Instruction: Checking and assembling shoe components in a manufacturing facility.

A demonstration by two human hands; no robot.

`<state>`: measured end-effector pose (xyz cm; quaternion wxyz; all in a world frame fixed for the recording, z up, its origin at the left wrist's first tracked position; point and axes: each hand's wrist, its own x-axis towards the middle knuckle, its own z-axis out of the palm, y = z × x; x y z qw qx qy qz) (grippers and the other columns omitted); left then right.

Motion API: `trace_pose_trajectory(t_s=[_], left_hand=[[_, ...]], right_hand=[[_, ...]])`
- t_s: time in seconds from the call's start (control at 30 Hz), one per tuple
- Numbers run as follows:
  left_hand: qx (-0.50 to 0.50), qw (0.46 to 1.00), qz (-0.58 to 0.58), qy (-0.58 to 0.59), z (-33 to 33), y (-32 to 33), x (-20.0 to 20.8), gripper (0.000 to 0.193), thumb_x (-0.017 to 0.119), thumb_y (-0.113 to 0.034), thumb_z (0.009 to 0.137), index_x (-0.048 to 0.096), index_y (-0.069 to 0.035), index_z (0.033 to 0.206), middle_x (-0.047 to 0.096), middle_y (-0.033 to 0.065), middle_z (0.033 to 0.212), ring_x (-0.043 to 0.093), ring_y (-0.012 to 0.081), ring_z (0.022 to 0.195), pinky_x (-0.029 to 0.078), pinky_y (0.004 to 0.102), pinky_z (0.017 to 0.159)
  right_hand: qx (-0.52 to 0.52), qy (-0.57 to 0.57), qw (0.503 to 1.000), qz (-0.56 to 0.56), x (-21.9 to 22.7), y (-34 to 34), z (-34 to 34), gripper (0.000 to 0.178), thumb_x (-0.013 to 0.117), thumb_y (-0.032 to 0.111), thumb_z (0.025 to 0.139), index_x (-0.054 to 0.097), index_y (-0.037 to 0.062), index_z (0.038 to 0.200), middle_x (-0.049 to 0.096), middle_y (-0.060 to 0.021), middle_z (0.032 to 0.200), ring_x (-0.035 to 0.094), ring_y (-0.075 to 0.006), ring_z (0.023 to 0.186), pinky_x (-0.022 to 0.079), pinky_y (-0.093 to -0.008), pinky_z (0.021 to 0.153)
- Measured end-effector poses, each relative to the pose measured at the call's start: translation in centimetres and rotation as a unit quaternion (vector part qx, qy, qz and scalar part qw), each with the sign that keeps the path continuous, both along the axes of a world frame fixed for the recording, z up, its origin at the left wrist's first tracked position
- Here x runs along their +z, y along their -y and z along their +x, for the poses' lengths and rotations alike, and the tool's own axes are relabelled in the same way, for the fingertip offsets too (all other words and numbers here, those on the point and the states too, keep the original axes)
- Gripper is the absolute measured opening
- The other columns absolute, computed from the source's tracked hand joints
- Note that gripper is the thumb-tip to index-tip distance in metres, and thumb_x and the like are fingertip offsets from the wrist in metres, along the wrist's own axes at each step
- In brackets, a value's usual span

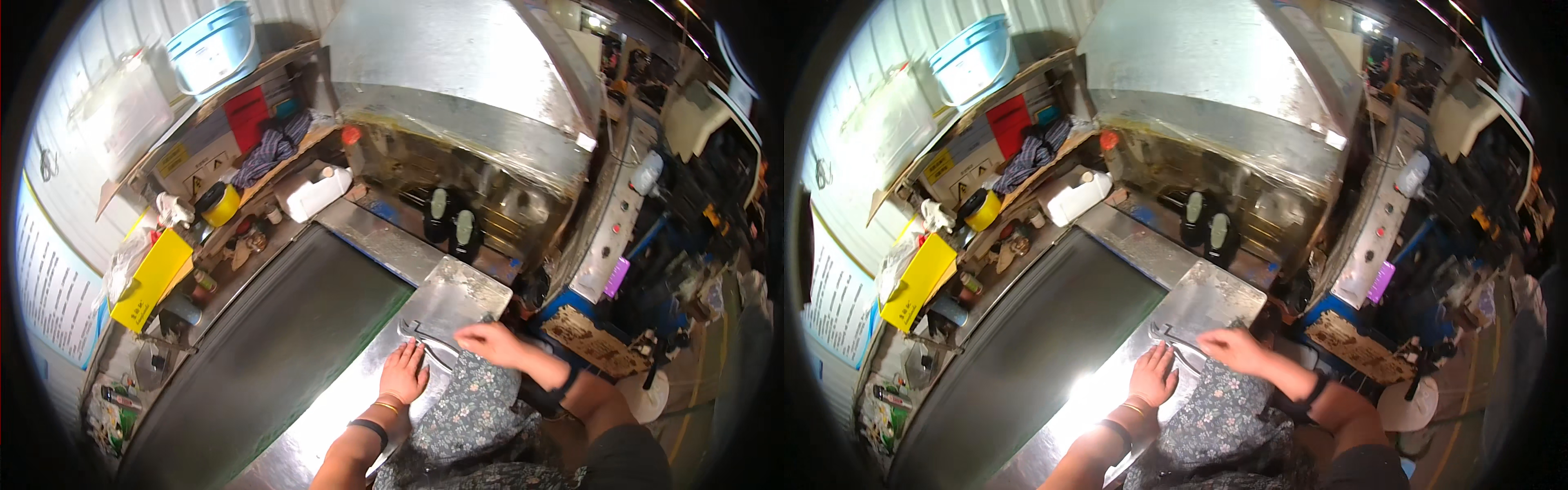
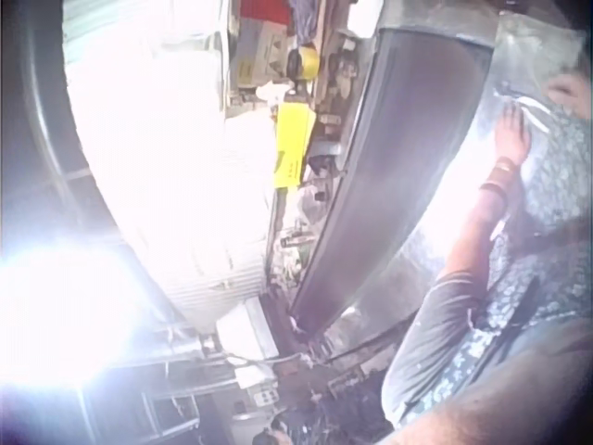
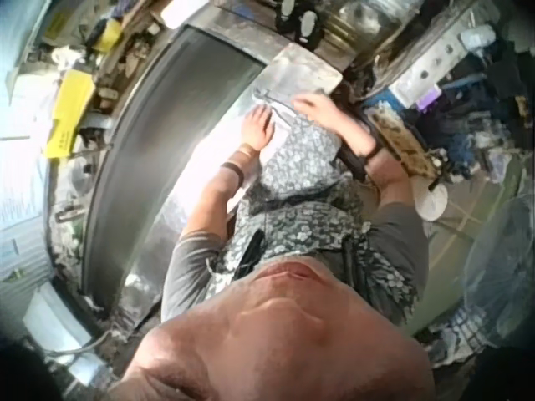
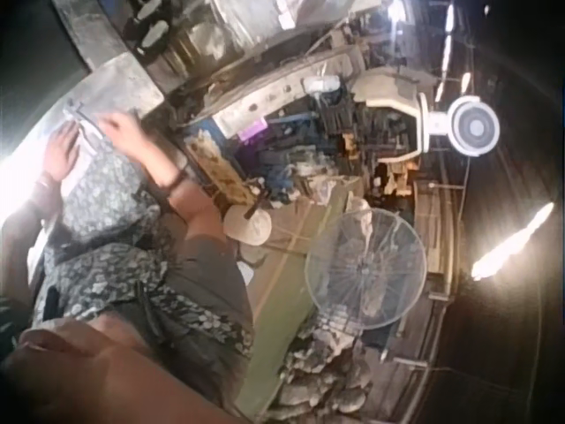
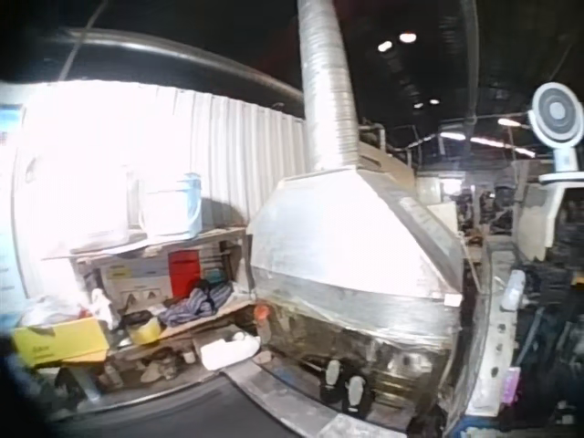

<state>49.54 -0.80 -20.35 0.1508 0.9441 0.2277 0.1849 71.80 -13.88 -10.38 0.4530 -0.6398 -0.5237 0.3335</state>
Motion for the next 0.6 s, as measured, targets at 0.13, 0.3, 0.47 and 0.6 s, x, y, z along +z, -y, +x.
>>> trace_pose_trajectory(t_s=[0.13,0.3,0.47,0.6], left_hand=[[-0.019,1.0,0.002,-0.004,0.6,-0.3,-0.5,0.057,0.057,-0.033,0.087,0.051,-0.007,0.137,0.048,0.0185,0.144,0.046,0.0384,0.13,0.034,0.0475,0.11],[0.045,0.957,-0.213,0.191,-2.3,0.3,-1.3,0.048,0.066,-0.013,0.086,0.053,0.005,0.129,0.049,0.0272,0.139,0.048,0.036,0.13,0.041,0.0447,0.106],[-0.003,0.91,-0.36,0.207,-2.7,9.3,5.5,0.04,0.059,-0.015,0.094,0.049,-0.003,0.057,0.049,0.0046,0.054,0.047,0.0165,0.051,0.041,0.0343,0.052],[-0.258,0.934,-0.206,0.135,-1.1,14.6,6.0,0.041,0.059,-0.022,0.088,0.045,-0.006,0.053,0.047,0.0106,0.053,0.049,0.03,0.048,0.041,0.0375,0.049]], right_hand=[[-0.141,0.002,0.983,0.119,0.5,12.7,-4.9,0.025,0.068,0.016,0.092,0.067,0.0006,0.112,0.072,-0.0127,0.101,0.069,-0.0208,0.094,0.053,-0.0326,0.082],[-0.141,0.058,0.988,0.023,0.2,22.2,-10.7,0.03,0.076,0.023,0.086,0.055,0.0062,0.072,0.056,-0.0052,0.067,0.056,-0.0197,0.06,0.045,-0.0336,0.056],[-0.133,0.093,0.984,0.072,-3.9,27.1,-12.0,0.052,0.076,0.038,0.085,0.042,0.0092,0.06,0.043,-0.0052,0.053,0.046,-0.0234,0.046,0.036,-0.0396,0.046],[-0.118,0.09,0.987,0.061,-4.1,26.2,-12.8,0.055,0.072,0.038,0.089,0.039,0.0087,0.056,0.036,-0.0062,0.049,0.04,-0.021,0.042,0.033,-0.0372,0.044]])
